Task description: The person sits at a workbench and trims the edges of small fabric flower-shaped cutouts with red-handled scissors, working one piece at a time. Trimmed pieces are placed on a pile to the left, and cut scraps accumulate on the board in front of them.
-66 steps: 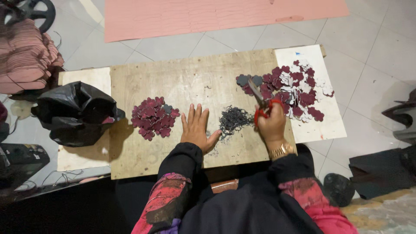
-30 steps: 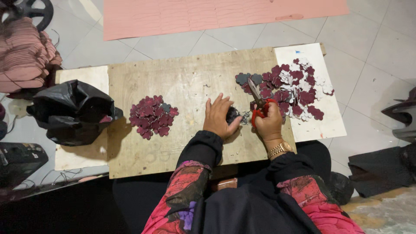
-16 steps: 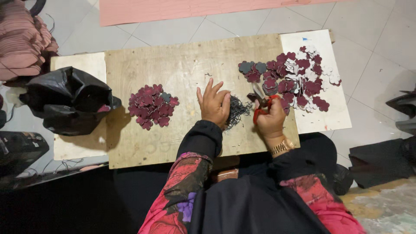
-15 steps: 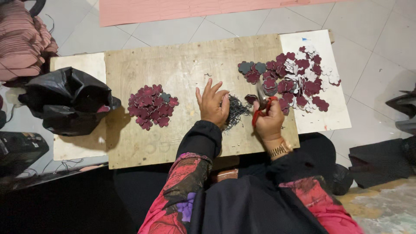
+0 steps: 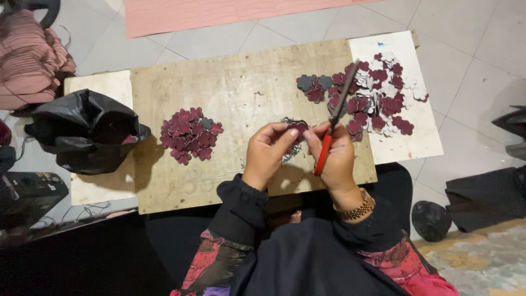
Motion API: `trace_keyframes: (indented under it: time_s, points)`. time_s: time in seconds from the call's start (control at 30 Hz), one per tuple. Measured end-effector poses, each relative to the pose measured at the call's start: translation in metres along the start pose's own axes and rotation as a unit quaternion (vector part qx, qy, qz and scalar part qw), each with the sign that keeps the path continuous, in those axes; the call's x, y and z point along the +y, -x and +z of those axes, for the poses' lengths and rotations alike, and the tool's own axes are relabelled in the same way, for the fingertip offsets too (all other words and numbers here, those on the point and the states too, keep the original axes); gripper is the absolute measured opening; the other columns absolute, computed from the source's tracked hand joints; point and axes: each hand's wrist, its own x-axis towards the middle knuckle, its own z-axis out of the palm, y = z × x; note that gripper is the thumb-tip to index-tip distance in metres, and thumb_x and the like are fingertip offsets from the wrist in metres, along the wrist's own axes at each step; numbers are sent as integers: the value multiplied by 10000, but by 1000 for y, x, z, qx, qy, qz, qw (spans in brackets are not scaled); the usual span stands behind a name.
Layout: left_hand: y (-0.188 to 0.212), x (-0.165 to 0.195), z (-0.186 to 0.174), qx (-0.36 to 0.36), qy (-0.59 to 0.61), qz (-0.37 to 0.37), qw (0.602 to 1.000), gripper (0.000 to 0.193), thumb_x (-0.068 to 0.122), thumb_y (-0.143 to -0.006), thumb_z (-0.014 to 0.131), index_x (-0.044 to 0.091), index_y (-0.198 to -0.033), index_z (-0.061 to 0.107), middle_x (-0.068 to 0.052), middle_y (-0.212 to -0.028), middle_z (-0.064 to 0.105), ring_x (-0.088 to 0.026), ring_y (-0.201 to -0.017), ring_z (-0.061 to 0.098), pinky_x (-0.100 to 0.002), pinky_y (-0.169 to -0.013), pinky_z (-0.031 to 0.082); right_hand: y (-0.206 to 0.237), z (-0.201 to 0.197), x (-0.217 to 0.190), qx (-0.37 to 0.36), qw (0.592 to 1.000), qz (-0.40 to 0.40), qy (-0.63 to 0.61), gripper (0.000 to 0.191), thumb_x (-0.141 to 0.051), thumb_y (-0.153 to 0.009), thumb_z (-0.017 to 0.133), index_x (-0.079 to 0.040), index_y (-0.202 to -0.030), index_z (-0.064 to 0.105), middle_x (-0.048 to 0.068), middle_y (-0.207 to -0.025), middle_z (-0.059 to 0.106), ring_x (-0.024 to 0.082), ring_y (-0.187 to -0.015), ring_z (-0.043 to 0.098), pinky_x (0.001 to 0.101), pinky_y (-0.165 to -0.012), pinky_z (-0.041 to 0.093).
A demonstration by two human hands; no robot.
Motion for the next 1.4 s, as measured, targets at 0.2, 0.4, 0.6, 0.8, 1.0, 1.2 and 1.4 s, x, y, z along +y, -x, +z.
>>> trace_keyframes:
  time_s: [0.2, 0.4, 0.6, 0.8, 1.0, 1.2, 1.4]
  points:
    - [8, 26, 1, 69, 101, -46, 991, 212, 121, -957, 722, -13, -1117, 687, -77, -987, 746, -131, -836, 717, -233, -662, 550, 16, -1, -20, -90, 993, 68, -27, 188, -150, -1009, 674, -45, -1088, 539, 72, -1008, 712, 67, -728, 572, 213, -649, 483]
    - [20, 53, 4, 83, 109, -62, 989, 170, 113, -950, 719, 14, -1080, 672, -67, -987, 752, -124, -864, 726, -233, -699, 542, 44, -2, -27, -235, 967, 92, -38, 629, -546, -1011, 599, -22, -1342, 497, 66, -1178, 599, 99, -929, 558, 268, -879, 494]
    - [32, 57, 9, 57, 25, -14, 998, 161, 85, -961, 734, -26, -1067, 686, -100, -943, 763, -118, -834, 700, -253, -754, 542, 43, 0, -31, -286, 954, 83, 47, 781, -649, -983, 583, 10, -1390, 487, 63, -1211, 559, 134, -1049, 537, 302, -953, 502]
    - [36, 57, 12, 44, 41, 10, 998, 152, 34, -935, 744, -45, -1047, 678, -115, -963, 763, -125, -841, 716, -268, -785, 583, 39, 2, -41, -296, 948, 108, 43, 828, -669, -957, 589, 9, -1420, 479, 47, -1157, 545, 122, -990, 521, 281, -886, 509]
    - [40, 56, 12, 51, 38, 14, 998, 162, 11, -926, 755, -49, -1047, 667, -124, -956, 760, -128, -839, 720, -264, -775, 584, 39, 1, -41, -295, 946, 129, 41, 794, -696, -925, 612, -6, -1307, 518, 29, -1069, 532, 101, -903, 511, 253, -810, 498]
    - [42, 55, 14, 58, 28, 12, 998, 179, 14, -914, 765, -49, -1046, 662, -125, -952, 763, -130, -832, 723, -260, -760, 584, 39, -3, -39, -290, 945, 142, 56, 751, -719, -897, 626, -29, -1184, 545, 17, -961, 515, 93, -847, 498, 240, -755, 473]
    - [44, 57, 18, 59, 11, 13, 998, 165, 9, -920, 762, -52, -1044, 672, -127, -955, 763, -132, -843, 727, -257, -770, 585, 41, -4, -36, -275, 950, 148, 16, 736, -715, -910, 614, -24, -1158, 551, 5, -969, 512, 90, -820, 495, 238, -723, 475]
